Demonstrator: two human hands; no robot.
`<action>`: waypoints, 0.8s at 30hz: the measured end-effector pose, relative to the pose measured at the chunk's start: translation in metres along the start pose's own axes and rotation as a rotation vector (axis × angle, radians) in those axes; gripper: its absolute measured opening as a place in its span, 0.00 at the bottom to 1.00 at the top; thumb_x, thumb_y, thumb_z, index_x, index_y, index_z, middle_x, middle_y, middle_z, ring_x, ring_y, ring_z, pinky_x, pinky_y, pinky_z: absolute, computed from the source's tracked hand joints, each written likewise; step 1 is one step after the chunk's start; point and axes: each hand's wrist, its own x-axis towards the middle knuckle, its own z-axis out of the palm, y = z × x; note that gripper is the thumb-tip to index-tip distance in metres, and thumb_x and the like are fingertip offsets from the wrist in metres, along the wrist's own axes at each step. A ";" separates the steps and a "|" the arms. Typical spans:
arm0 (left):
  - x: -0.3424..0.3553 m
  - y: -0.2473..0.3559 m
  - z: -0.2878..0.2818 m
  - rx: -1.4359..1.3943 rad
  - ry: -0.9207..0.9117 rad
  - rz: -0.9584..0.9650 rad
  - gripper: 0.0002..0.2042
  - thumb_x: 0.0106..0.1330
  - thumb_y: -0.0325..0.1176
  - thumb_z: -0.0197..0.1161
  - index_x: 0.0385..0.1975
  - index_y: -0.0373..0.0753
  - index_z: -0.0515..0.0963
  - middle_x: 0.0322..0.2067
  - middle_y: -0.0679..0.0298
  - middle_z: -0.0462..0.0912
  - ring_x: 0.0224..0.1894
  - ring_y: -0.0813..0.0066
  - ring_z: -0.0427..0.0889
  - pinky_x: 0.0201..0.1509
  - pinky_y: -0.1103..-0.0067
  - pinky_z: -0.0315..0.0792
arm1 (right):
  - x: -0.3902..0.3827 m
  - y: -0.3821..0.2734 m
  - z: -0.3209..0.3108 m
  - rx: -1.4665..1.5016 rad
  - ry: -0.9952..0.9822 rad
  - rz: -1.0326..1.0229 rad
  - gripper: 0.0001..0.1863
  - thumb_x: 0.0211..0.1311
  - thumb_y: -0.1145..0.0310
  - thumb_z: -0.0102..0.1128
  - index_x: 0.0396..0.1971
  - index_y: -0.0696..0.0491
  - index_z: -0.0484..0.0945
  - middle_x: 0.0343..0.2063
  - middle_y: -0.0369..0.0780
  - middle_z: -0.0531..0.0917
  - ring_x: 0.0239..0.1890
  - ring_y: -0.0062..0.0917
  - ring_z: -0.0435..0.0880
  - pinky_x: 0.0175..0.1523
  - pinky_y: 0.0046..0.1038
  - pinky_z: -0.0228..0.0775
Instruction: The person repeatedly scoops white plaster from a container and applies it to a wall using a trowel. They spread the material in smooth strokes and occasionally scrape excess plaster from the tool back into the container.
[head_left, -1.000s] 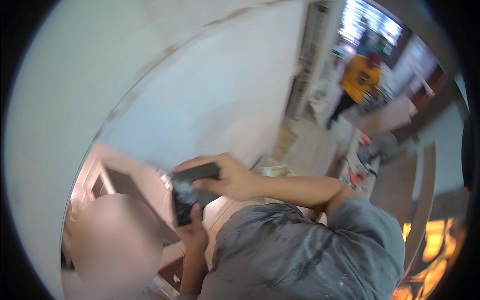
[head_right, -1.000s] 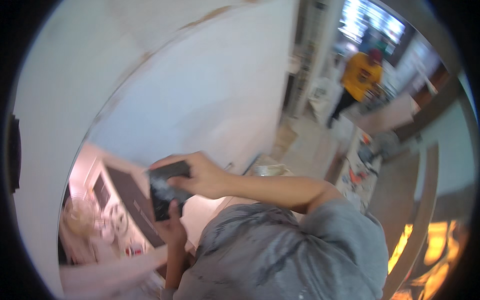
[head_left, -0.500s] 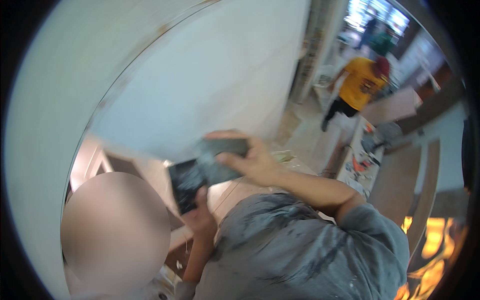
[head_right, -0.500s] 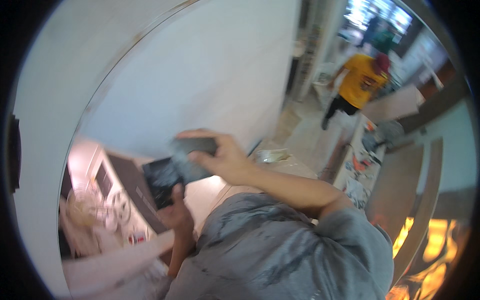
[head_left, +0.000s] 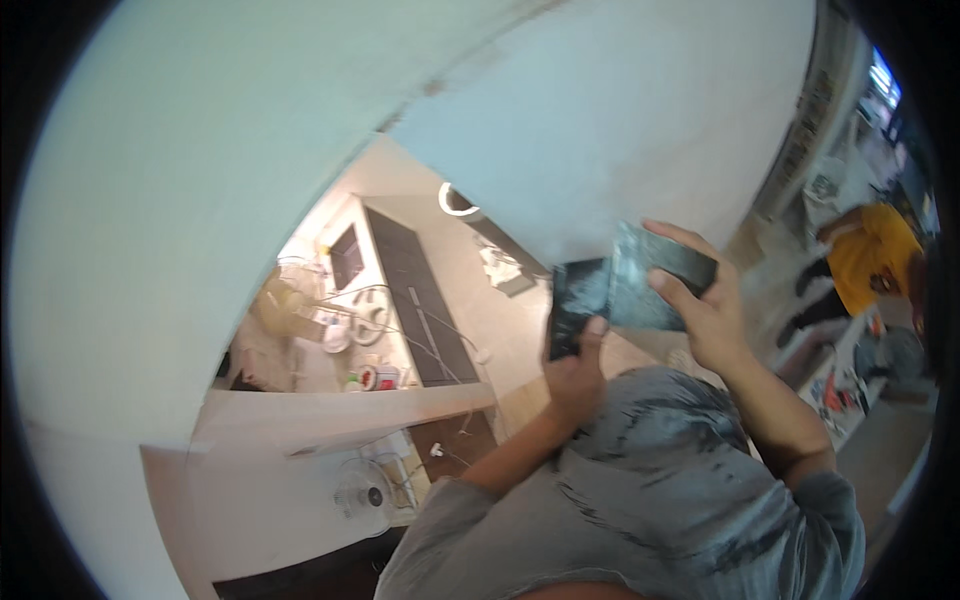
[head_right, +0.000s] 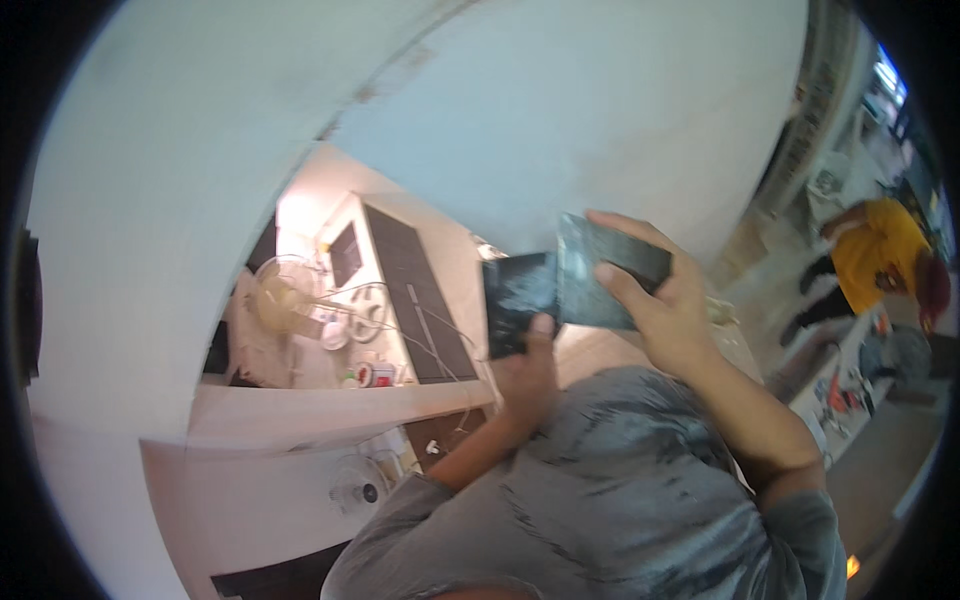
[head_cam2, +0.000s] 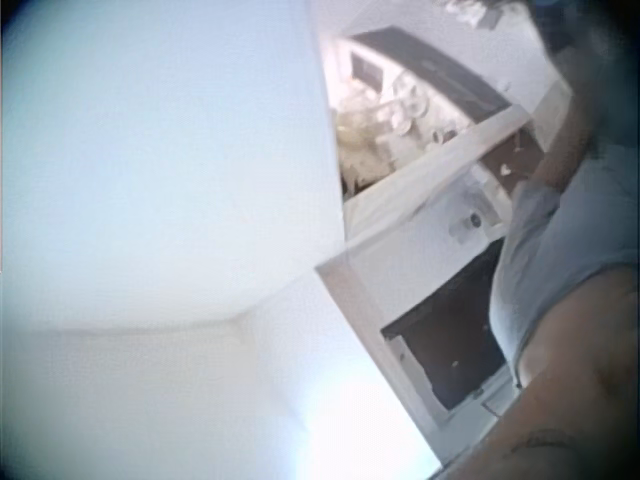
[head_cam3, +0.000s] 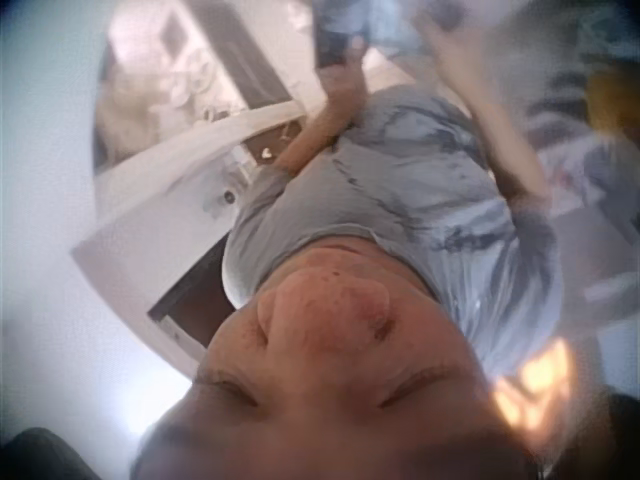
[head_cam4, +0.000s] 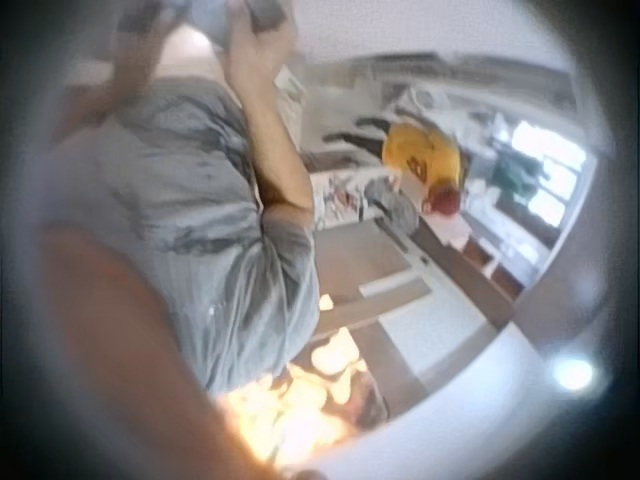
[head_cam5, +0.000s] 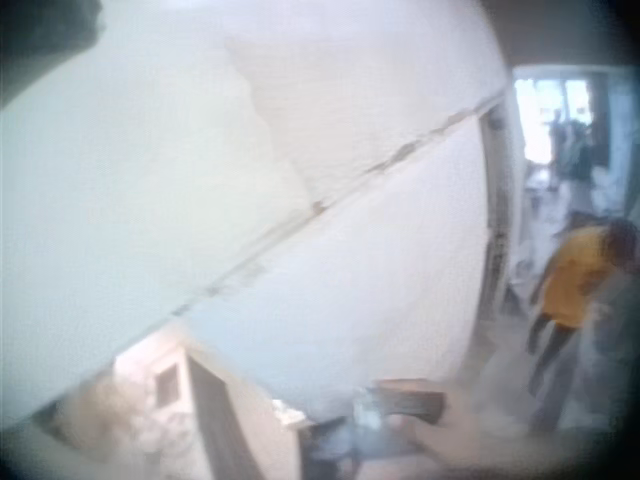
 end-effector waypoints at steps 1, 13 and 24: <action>0.002 0.005 0.003 -0.069 -0.047 0.030 0.16 0.72 0.28 0.63 0.56 0.30 0.73 0.46 0.63 0.81 0.47 0.79 0.78 0.52 0.81 0.73 | 0.000 0.000 0.003 0.023 -0.010 -0.004 0.22 0.65 0.75 0.62 0.59 0.59 0.77 0.54 0.40 0.81 0.54 0.20 0.78 0.60 0.25 0.70; 0.014 0.014 -0.001 0.017 -0.283 0.010 0.22 0.75 0.26 0.56 0.66 0.28 0.64 0.47 0.59 0.83 0.50 0.80 0.78 0.56 0.81 0.71 | 0.009 0.008 -0.001 -0.140 -0.133 -0.065 0.20 0.66 0.76 0.61 0.57 0.59 0.78 0.52 0.43 0.82 0.53 0.24 0.79 0.60 0.26 0.70; 0.028 0.017 -0.003 0.047 -0.374 -0.055 0.25 0.75 0.26 0.55 0.70 0.30 0.61 0.53 0.52 0.81 0.57 0.75 0.77 0.60 0.76 0.71 | 0.015 0.017 -0.006 -0.132 -0.236 -0.047 0.18 0.67 0.77 0.59 0.57 0.59 0.78 0.52 0.43 0.82 0.52 0.23 0.79 0.59 0.25 0.70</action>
